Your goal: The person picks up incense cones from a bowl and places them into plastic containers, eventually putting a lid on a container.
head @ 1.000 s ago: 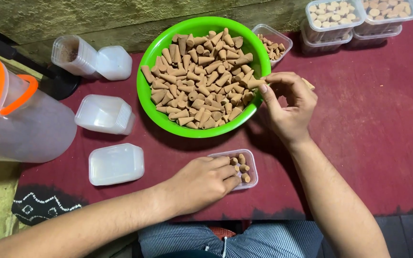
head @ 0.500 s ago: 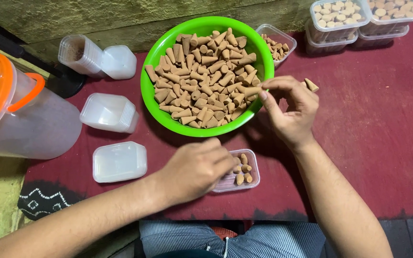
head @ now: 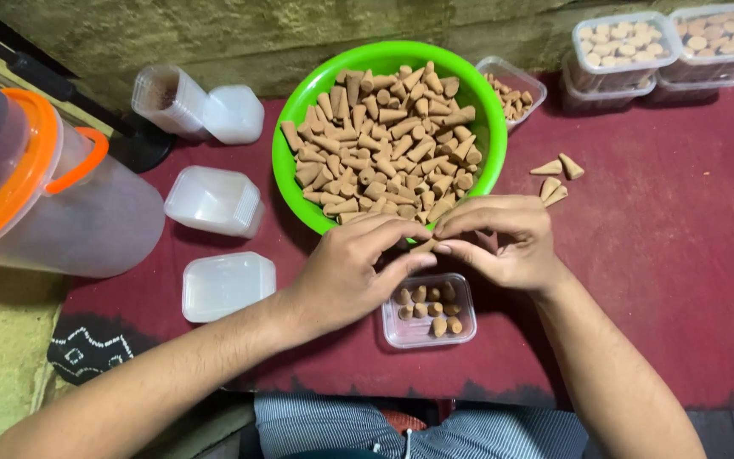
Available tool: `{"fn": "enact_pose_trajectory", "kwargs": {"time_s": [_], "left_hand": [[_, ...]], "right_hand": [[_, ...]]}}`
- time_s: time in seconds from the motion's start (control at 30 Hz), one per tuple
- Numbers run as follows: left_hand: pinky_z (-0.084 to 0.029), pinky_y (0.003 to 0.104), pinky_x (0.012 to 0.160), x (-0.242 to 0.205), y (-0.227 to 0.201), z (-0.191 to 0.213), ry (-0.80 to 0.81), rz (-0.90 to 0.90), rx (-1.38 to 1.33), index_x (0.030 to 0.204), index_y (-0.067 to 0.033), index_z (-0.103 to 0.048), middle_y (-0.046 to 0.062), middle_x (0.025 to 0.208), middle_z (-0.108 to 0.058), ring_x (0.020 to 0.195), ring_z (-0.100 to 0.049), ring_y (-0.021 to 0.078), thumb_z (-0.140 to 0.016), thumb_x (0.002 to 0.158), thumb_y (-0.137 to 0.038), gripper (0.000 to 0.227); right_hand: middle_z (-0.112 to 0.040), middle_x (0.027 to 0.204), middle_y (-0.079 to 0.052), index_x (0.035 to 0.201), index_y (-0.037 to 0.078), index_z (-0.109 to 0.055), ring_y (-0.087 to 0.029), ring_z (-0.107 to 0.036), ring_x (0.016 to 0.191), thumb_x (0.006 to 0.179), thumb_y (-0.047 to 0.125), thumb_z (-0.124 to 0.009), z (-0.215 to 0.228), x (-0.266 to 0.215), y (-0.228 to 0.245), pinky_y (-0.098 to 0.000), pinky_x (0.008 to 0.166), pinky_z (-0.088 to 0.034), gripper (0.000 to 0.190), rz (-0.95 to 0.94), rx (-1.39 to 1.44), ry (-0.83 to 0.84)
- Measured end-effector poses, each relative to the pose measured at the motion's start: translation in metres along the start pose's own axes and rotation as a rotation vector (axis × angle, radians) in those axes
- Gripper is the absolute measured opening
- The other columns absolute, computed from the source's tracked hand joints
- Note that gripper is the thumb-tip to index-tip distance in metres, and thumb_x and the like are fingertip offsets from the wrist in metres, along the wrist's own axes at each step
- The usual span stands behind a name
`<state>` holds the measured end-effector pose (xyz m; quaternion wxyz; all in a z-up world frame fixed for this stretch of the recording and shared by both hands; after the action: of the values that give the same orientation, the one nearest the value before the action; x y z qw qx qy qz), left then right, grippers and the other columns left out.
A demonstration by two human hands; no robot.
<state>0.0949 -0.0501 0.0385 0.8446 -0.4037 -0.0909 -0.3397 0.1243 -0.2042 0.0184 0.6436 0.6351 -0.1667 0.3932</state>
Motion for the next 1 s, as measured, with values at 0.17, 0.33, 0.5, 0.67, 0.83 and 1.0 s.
{"fn": "enact_pose_trajectory", "kwargs": {"time_s": [0.17,0.33,0.5,0.67,0.83,1.0], "left_hand": [[-0.061,0.040,0.080,-0.002,-0.003,-0.002,-0.019,0.024,-0.034,0.115,-0.0070,-0.071,0.012,0.103,-0.076,0.095,-0.075,0.0332,-0.070,0.096,-0.010,0.020],[-0.062,0.043,0.075,-0.020,-0.026,-0.012,0.021,-0.001,-0.046,0.109,-0.0017,-0.073,0.018,0.098,-0.076,0.091,-0.076,0.0367,-0.071,0.094,-0.007,0.016],[-0.058,0.041,0.082,-0.055,-0.022,-0.046,0.308,-0.139,0.202,0.103,-0.0036,-0.071,0.007,0.094,-0.074,0.095,-0.062,0.0295,-0.067,0.099,-0.016,0.014],[-0.058,0.039,0.066,-0.062,-0.006,-0.059,0.392,-0.139,0.190,0.105,-0.0065,-0.074,0.000,0.098,-0.076,0.096,-0.060,0.0270,-0.070,0.089,-0.007,0.016],[-0.056,0.036,0.067,-0.067,0.001,-0.073,0.454,-0.233,0.233,0.115,-0.0079,-0.077,-0.003,0.107,-0.076,0.093,-0.056,0.0247,-0.067,0.087,-0.003,0.030],[-0.055,0.038,0.066,-0.063,-0.002,-0.076,0.474,-0.288,0.259,0.111,-0.0095,-0.075,-0.005,0.099,-0.075,0.090,-0.057,0.0272,-0.058,0.104,-0.013,0.018]], "right_hand": [[-0.075,0.078,-0.015,0.084,0.001,-0.077,-0.027,-0.071,0.064,0.082,-0.001,-0.081,-0.001,-0.002,-0.004,-0.0388,0.063,-0.058,0.005,0.000,-0.008,0.022],[-0.073,0.076,-0.014,0.085,0.000,-0.075,-0.024,-0.066,0.059,0.092,0.003,-0.074,0.019,-0.009,-0.019,-0.0368,0.059,-0.054,0.008,-0.003,-0.063,-0.040],[-0.072,0.081,-0.018,0.090,-0.006,-0.069,-0.023,-0.071,0.066,0.100,0.004,-0.062,0.027,-0.011,-0.017,-0.0273,0.063,-0.053,0.016,-0.059,-0.208,-0.151],[-0.072,0.080,-0.018,0.089,-0.007,-0.069,-0.023,-0.071,0.068,0.101,0.005,-0.062,0.022,-0.010,-0.014,-0.0282,0.065,-0.054,0.018,-0.037,-0.207,-0.123],[-0.071,0.078,-0.017,0.090,-0.006,-0.068,-0.022,-0.070,0.066,0.103,0.008,-0.059,0.025,-0.010,-0.015,-0.0282,0.063,-0.051,0.021,-0.031,-0.240,-0.139],[-0.071,0.077,-0.017,0.092,-0.007,-0.069,-0.022,-0.069,0.063,0.104,0.008,-0.061,0.033,-0.012,-0.021,-0.0287,0.064,-0.051,0.021,-0.066,-0.304,-0.211]]}}
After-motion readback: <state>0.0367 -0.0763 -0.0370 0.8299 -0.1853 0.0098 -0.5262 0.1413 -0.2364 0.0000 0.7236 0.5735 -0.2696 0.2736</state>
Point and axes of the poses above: each hand's wrist, its own x-axis towards the middle knuckle, its own z-axis out of the back of the hand, y = z × x, the point moved 8 cm from there along x, towards the middle knuckle
